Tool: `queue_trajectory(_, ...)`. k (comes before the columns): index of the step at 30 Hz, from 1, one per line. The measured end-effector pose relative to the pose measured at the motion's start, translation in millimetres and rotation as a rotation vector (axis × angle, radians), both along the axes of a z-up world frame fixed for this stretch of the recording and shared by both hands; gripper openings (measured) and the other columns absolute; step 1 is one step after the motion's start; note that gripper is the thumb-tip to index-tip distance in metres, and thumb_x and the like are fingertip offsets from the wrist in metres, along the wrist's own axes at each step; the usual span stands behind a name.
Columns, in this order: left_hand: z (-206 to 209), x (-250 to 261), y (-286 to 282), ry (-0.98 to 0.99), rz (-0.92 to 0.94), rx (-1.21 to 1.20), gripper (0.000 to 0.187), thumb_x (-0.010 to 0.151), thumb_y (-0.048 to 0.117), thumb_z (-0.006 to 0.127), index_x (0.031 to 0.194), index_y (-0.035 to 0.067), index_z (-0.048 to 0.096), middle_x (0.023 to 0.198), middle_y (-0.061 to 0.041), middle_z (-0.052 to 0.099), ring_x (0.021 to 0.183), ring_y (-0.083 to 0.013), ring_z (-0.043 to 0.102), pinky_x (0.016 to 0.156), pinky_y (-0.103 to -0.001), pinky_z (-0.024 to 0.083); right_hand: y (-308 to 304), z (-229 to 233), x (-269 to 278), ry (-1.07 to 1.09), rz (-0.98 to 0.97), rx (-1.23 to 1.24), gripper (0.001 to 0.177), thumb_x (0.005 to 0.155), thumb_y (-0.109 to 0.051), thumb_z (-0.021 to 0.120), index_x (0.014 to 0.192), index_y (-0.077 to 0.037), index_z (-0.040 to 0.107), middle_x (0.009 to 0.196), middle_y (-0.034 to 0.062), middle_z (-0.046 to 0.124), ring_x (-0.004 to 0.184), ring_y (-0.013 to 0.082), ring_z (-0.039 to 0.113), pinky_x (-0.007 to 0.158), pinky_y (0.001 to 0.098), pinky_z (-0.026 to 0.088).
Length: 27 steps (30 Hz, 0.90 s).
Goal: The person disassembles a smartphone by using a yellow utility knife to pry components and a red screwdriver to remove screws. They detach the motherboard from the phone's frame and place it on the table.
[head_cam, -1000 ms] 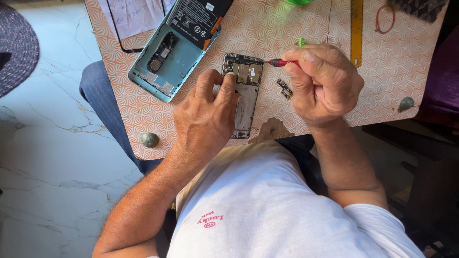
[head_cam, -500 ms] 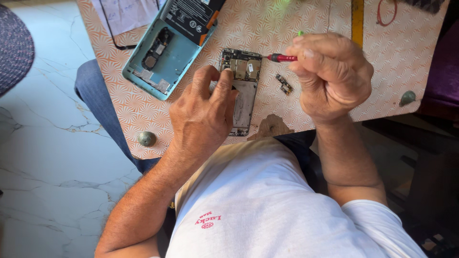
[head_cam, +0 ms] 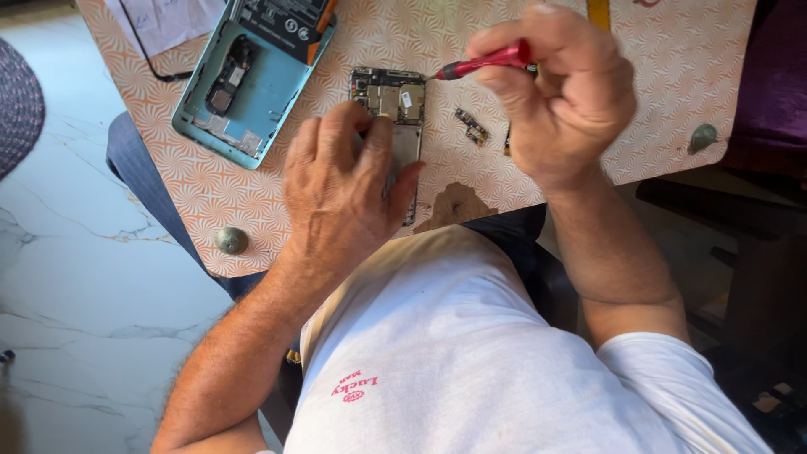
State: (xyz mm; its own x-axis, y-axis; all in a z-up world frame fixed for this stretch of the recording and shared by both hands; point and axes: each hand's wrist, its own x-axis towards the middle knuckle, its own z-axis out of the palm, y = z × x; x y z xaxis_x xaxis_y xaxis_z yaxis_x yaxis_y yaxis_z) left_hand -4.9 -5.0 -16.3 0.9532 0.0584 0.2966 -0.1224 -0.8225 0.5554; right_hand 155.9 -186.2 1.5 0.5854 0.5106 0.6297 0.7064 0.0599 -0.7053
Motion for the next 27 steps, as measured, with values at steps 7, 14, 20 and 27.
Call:
queue_trajectory(7, 1, -5, -5, 0.046, 0.050, 0.063, 0.068, 0.085, 0.047, 0.090, 0.130, 0.003, 0.064, 0.130, -0.014, 0.045, 0.115, -0.0327, 0.047, 0.097, -0.049, 0.043, -53, 29, -21, 0.366, -0.143, -0.018, 0.021, 0.112, -0.012, 0.065, 0.132, -0.006, 0.060, 0.101, 0.0089, 0.069, 0.073, 0.0091, 0.061, 0.062, 0.0277, 0.055)
queue_trajectory(14, -3, -1, -8, -0.001, 0.054, 0.029, 0.070, 0.082, 0.045, 0.089, 0.131, 0.002, 0.063, 0.137, -0.019, 0.046, 0.124, -0.0357, 0.048, 0.103, -0.052, 0.041, -51, 25, -50, -0.003, -0.187, -0.942, 0.037, 0.096, -0.021, 0.081, 0.122, -0.004, 0.062, 0.086, 0.0130, 0.071, 0.076, 0.0279, 0.072, 0.064, 0.0400, 0.057)
queue_trajectory(20, -4, -8, -9, -0.089, 0.059, -0.071, 0.067, 0.087, 0.039, 0.090, 0.131, -0.003, 0.062, 0.137, -0.022, 0.049, 0.116, -0.0354, 0.054, 0.097, -0.048, 0.046, -29, 29, -59, -0.023, -0.245, -1.080, 0.023, 0.098, -0.019, 0.081, 0.113, -0.007, 0.068, 0.089, 0.0135, 0.073, 0.081, 0.0351, 0.071, 0.068, 0.0458, 0.056)
queue_trajectory(27, 6, -38, 19, -0.245, 0.236, -0.165, 0.035, 0.086, 0.017, 0.088, 0.113, 0.005, 0.070, 0.117, -0.010, 0.064, 0.087, -0.0231, 0.062, 0.084, -0.037, 0.046, 2, 60, -44, 0.213, -0.132, -1.030, 0.016, 0.095, -0.022, 0.076, 0.098, -0.007, 0.071, 0.083, 0.0114, 0.073, 0.073, 0.0278, 0.073, 0.067, 0.0399, 0.056)
